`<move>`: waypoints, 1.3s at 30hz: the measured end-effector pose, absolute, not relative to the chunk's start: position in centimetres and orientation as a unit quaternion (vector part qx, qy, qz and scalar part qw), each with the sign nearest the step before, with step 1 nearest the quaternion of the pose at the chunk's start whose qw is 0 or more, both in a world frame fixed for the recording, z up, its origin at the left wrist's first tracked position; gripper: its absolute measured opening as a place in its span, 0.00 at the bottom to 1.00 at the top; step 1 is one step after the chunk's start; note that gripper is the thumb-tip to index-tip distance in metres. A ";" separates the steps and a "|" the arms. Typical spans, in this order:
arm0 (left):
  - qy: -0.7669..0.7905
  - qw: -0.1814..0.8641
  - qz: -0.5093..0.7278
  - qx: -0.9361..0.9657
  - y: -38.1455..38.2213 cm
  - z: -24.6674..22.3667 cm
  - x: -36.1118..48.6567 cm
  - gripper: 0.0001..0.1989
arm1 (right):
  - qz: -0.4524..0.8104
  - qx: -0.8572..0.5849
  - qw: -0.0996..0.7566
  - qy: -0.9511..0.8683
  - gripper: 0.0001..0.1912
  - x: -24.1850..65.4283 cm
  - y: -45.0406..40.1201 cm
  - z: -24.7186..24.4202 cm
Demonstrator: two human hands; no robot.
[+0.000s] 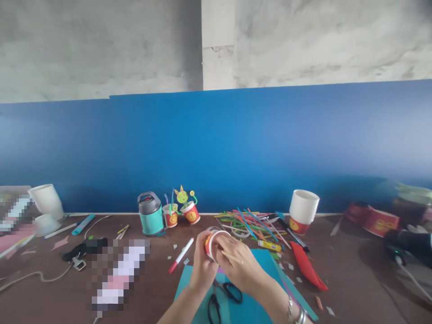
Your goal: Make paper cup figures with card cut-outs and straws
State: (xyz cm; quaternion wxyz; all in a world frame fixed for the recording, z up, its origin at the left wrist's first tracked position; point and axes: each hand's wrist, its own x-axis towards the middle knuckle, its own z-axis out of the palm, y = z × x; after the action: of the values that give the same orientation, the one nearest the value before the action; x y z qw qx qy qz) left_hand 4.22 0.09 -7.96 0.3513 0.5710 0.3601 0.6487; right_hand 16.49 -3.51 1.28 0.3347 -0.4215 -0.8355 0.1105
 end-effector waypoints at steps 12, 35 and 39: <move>0.344 0.418 0.652 0.530 -0.5 -6.9 4.6 0.24 | -0.011 -0.414 0.453 -0.789 0.11 17.2 -3.6 0.9; 0.259 0.673 0.689 0.072 2.7 -3.1 1.3 0.14 | 0.347 -0.504 0.267 -0.745 0.14 21.3 -3.9 3.8; 0.276 0.697 0.660 0.045 2.7 -3.9 1.2 0.16 | 0.420 -0.506 0.301 -0.690 0.20 22.1 -3.6 4.5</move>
State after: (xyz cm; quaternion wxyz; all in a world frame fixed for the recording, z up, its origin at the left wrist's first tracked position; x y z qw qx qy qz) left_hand 1.18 2.71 -3.88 0.6971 0.0447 0.2759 0.6603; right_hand 22.12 -3.61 4.50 0.3013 -0.5062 -0.6903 0.4201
